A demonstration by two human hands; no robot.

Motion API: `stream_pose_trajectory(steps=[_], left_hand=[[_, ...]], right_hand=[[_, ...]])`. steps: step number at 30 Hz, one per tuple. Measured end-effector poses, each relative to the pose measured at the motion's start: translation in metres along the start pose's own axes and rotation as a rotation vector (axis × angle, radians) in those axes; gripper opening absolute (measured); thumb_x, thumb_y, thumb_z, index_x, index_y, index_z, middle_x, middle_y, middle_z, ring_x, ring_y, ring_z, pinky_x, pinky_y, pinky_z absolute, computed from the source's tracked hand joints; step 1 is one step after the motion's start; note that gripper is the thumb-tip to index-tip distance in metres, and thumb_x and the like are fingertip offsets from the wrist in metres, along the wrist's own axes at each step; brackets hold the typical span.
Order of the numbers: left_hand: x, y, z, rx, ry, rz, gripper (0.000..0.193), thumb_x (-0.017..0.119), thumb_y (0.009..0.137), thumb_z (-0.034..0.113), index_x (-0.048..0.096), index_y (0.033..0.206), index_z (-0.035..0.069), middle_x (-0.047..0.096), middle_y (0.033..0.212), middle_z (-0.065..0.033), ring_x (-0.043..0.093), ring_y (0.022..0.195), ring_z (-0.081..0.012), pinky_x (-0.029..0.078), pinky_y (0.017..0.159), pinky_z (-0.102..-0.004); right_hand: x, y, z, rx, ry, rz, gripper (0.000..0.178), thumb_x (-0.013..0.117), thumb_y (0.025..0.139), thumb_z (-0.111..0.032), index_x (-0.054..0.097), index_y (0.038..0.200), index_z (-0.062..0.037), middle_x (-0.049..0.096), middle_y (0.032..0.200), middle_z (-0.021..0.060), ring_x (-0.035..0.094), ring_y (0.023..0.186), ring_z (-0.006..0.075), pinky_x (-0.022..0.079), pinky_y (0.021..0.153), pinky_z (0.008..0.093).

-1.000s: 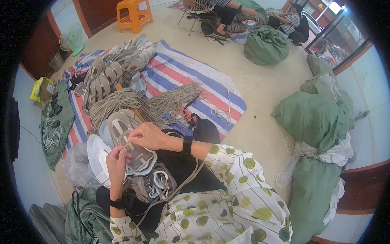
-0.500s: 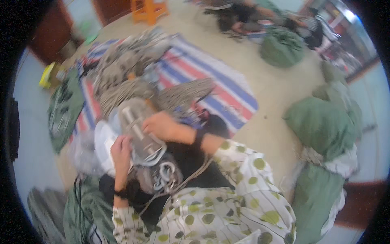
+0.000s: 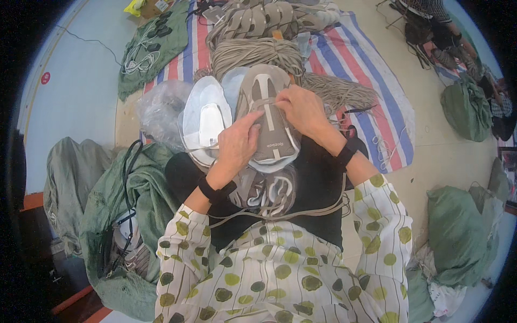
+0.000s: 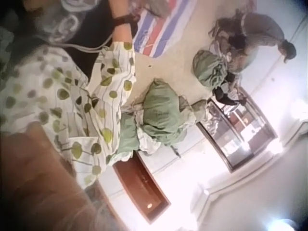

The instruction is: Lacing and assembling components of a beige sneaker.

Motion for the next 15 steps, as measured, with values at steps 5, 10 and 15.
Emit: stream_pose_trajectory(steps=[5,10,15], left_hand=[[0.005,0.001,-0.002,0.005,-0.031,0.048,0.026,0.055,0.079,0.011,0.057,0.105,0.014,0.061,0.081,-0.0107,0.059,0.066,-0.0315,0.045,0.055,-0.0404],[0.010,0.008,0.004,-0.019,-0.091,0.018,0.027,0.054,0.078,0.009,0.060,0.105,0.009,0.063,0.092,-0.0135,0.061,0.077,-0.0323,0.048,0.065,-0.0392],[0.000,-0.008,-0.018,-0.123,-0.080,0.037,0.027,0.054,0.078,0.014,0.060,0.104,0.011,0.063,0.090,-0.0143,0.061,0.075,-0.0317,0.049,0.063,-0.0410]], right_hand=[[0.002,0.005,-0.016,-0.168,-0.187,0.006,0.009,0.059,0.077,-0.013,0.060,0.077,-0.0041,0.054,0.074,0.0116,0.056,0.073,0.0322,0.044,0.063,0.0395],[0.018,0.019,0.032,0.224,0.328,-0.187,0.012,0.060,0.074,-0.013,0.064,0.076,-0.0022,0.059,0.065,0.0077,0.057,0.059,0.0187,0.043,0.058,0.0311],[0.050,0.028,0.019,0.158,0.291,-0.284,0.024,0.057,0.076,-0.023,0.062,0.075,0.0000,0.059,0.063,0.0129,0.056,0.058,0.0211,0.043,0.057,0.0318]])
Point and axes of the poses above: each hand's wrist, its own y-axis towards the middle knuckle, its own x-axis out of the palm, z = x × y, the point moved 7 cm from there along y, towards the middle knuckle
